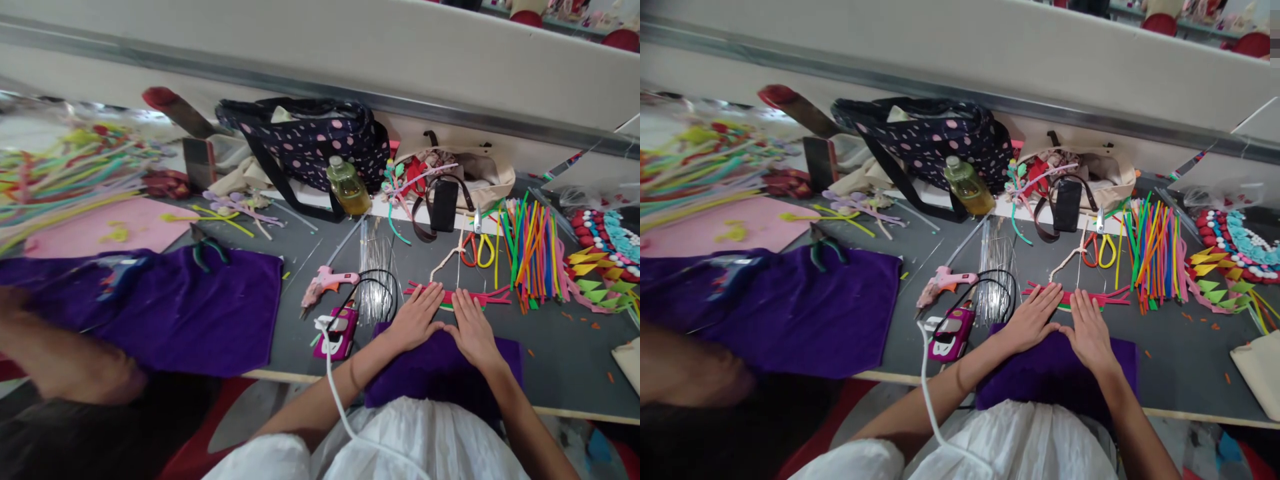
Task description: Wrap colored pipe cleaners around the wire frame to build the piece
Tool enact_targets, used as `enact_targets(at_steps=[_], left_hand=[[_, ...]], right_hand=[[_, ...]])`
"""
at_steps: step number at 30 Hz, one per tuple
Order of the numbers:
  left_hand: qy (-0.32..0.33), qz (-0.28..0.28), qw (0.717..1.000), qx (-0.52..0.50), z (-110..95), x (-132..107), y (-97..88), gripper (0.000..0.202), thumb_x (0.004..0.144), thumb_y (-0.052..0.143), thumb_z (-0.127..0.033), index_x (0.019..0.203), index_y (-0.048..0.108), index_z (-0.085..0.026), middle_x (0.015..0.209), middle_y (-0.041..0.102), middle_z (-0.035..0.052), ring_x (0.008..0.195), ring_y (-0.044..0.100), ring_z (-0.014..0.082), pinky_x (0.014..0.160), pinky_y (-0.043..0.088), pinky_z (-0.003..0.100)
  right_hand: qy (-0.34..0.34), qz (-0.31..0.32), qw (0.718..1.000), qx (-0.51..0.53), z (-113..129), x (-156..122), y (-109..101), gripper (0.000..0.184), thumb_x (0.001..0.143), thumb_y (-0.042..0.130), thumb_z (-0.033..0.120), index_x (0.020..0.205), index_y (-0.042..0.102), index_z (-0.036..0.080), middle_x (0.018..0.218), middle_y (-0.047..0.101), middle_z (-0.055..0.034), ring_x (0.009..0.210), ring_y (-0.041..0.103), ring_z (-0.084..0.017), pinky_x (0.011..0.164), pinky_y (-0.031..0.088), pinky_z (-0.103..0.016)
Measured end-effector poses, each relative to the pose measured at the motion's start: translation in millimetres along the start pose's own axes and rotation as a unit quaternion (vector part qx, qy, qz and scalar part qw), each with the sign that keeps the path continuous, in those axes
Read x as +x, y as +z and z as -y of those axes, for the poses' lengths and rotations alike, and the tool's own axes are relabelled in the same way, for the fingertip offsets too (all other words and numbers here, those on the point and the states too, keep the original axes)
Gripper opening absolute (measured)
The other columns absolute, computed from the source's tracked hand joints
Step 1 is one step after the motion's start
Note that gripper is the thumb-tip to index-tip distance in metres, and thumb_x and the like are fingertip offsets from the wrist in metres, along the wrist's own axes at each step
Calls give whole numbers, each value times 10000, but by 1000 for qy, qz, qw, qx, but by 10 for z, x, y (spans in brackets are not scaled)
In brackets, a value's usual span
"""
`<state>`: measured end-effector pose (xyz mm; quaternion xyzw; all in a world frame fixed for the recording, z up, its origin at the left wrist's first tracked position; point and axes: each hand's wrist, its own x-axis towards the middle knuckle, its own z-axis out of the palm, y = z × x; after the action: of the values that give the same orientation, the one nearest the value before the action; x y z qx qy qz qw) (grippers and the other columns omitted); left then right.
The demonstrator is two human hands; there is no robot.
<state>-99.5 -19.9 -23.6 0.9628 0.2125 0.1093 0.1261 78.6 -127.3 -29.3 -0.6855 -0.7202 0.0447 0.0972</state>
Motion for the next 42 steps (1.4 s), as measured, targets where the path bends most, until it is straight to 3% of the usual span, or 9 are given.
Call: enact_targets(at_steps=[13,18,21,26,30,36,42], left_hand=[[-22,-11,1000,-19,13,-35,-24,726,945,344,-521,1504,176,-90,1565,184,169,1468,48,252,1184,127,467],[-35,-32,996,-81,79,-32,-3,731,928,404,-522,1504,178,-135,1555,229,174,1461,134,253,1165,186,501],[-88,-78,987,-111,158,-17,-14,612,933,443,-448,1459,306,-167,1513,338,163,1425,268,251,1140,251,513],[-138,-124,977,-107,273,103,-113,314,943,435,-269,1202,597,-196,1351,539,119,1268,477,249,1070,361,489],[-134,-88,982,-103,291,298,-211,261,934,453,-251,1098,651,-205,1119,630,92,1027,556,216,912,462,389],[-107,-12,992,-70,274,453,-220,239,870,573,-420,906,669,-204,1091,538,81,982,523,215,837,462,339],[-144,-34,986,-82,234,366,-181,196,894,547,-344,848,652,-186,1074,517,75,943,523,189,811,463,314]], right_hand=[[-17,5,1000,-16,64,92,-36,701,960,320,516,1517,146,126,1555,230,-129,1453,168,-259,1152,218,-480],[-17,-6,1000,-19,45,75,-64,724,952,353,518,1517,137,120,1556,231,-128,1455,159,-259,1154,216,-484],[-7,-35,999,-20,-56,27,-175,702,958,378,468,1518,134,121,1552,246,-133,1454,160,-269,1149,221,-504],[37,-115,992,-31,-342,-104,-276,615,966,413,368,1503,218,139,1496,370,-147,1428,248,-280,1133,244,-529],[14,-122,992,-28,-425,-219,-177,542,969,397,260,1488,272,169,1490,384,-133,1416,283,-267,1120,288,-515],[-7,-83,996,-12,-432,-232,-55,540,970,393,270,1485,280,155,1484,393,-138,1415,287,-262,1104,329,-506],[-22,-79,996,-24,-412,-101,-127,518,967,388,240,1473,313,150,1468,419,-133,1411,297,-255,1124,294,-513]])
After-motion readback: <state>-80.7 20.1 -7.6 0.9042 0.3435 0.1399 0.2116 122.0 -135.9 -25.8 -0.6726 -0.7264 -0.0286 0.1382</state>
